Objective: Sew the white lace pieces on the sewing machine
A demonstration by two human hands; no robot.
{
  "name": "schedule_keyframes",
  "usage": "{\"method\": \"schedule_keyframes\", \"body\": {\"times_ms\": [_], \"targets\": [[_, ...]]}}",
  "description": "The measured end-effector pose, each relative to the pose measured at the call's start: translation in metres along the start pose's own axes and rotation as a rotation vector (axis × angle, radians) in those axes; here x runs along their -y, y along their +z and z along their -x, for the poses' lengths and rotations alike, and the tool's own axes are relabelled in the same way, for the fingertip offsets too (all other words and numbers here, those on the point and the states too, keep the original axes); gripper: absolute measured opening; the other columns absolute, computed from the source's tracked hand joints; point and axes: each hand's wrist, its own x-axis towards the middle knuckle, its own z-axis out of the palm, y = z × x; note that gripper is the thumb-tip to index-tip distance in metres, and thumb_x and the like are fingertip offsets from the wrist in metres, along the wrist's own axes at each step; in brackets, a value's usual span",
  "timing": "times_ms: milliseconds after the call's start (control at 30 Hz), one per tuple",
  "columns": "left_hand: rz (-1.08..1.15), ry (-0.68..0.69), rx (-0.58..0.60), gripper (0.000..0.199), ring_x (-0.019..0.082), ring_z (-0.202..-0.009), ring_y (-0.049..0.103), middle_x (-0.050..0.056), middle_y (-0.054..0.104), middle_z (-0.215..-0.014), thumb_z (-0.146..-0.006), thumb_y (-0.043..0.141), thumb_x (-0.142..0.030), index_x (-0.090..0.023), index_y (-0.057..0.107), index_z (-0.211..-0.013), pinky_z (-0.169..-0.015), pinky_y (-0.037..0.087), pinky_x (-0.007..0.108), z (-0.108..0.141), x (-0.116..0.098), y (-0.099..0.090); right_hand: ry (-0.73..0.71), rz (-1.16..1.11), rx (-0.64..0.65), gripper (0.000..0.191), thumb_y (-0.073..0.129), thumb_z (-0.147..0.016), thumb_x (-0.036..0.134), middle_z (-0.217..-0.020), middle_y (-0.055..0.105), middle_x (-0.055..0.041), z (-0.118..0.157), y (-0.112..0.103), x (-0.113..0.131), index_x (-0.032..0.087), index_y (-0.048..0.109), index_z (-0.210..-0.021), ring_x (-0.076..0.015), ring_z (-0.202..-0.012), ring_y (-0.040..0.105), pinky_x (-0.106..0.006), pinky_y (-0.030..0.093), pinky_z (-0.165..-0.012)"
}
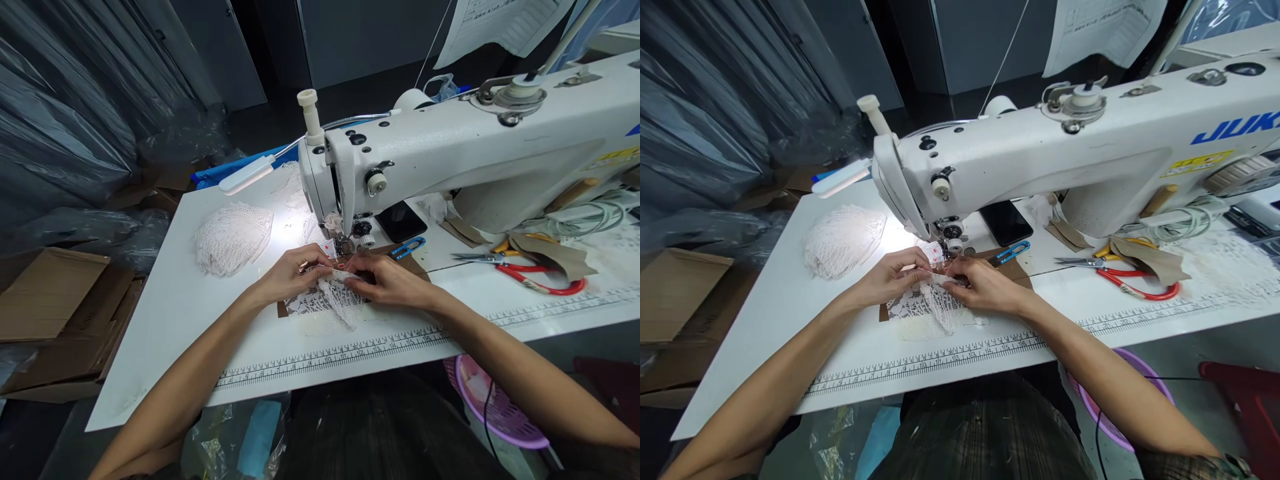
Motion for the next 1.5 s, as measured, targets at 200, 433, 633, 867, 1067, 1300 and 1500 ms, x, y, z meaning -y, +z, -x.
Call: {"method": "schedule_keyframes", "body": {"times_ms": [200,433,633,867,1067,1300,1500], "targets": [[-0.294,-0.022,0.072,0.029,0.008,-0.051,0.051,-0.001,0.062,-0.065,-0.096,0.045,-0.037,-0.017,0.065,-0.09,-0.047,0.036,0.02,-0.011,-0.006,-0.018,0.323,-0.642,0.087,0.028,0.055,-0.091,0.045,-0.072,0.064,-0.0007,-0.009,0.034,0.015,0.018,0.048,-0.092,-0.0136,-0.056,0.063,-0.024,0.049,-0.047],[-0.9,0.192,-0.194,0.026,0.017,-0.071,0.059,0.007,0.067,-0.085,-0.089,0.06,-0.04,-0.014,0.064,-0.086,-0.059,0.043,0.027,-0.028,0.02,-0.001,0.577,-0.297,0.04,0.036,0.06,-0.086,0.052,-0.057,0.065,-0.0008,-0.004,0.028,0.021,0.018,0.051,-0.085,-0.0137,-0.043,0.059,-0.024,0.043,-0.043],[-0.612,0.532,-0.084,0.028,0.018,-0.085,0.064,0.008,0.067,-0.096,-0.09,0.056,-0.04,-0.014,0.063,-0.098,-0.07,0.056,0.033,0.015,0.013,0.013,0.173,0.383,-0.082,0.026,0.047,-0.094,0.035,-0.08,0.069,-0.0056,0.004,-0.014,-0.01,0.018,0.066,-0.097,-0.0165,-0.068,0.06,-0.027,0.039,-0.058],[-0.638,0.521,-0.171,0.009,0.015,-0.083,0.065,0.008,0.069,-0.093,-0.091,0.051,-0.011,-0.012,0.06,-0.092,-0.074,0.058,0.03,0.02,0.019,0.031,-0.069,0.72,0.099,0.041,0.044,-0.092,0.028,-0.098,0.065,-0.0095,-0.019,-0.002,-0.023,0.027,0.056,-0.132,-0.0184,-0.07,0.056,-0.027,0.034,-0.054],[-0.342,0.252,-0.32,0.011,0.01,-0.068,0.061,0.003,0.067,-0.082,-0.094,0.048,-0.018,-0.015,0.058,-0.092,-0.056,0.052,0.023,0.015,0.023,0.031,-0.091,0.405,-0.018,0.036,0.044,-0.092,0.021,-0.103,0.064,-0.0083,-0.001,-0.004,-0.023,0.022,0.062,-0.123,-0.0182,-0.083,0.06,-0.031,0.046,-0.073],[-0.37,0.31,-0.268,0.009,0.013,-0.085,0.065,0.006,0.067,-0.091,-0.092,0.051,-0.015,-0.014,0.059,-0.096,-0.07,0.057,0.026,0.015,0.019,0.03,-0.222,0.541,0.093,0.034,0.051,-0.088,0.023,-0.104,0.057,-0.0117,0.007,0.008,-0.015,0.024,0.066,-0.118,-0.0242,-0.095,0.055,-0.032,0.045,-0.067],[-0.573,0.492,-0.145,0.008,0.016,-0.083,0.066,0.007,0.07,-0.103,-0.087,0.06,-0.014,-0.015,0.061,-0.095,-0.068,0.053,0.031,0.014,0.02,0.028,-0.257,0.479,0.085,0.031,0.047,-0.092,0.025,-0.102,0.057,-0.0098,0.007,0.006,-0.019,0.026,0.068,-0.116,-0.0214,-0.096,0.054,-0.031,0.044,-0.07]]}}
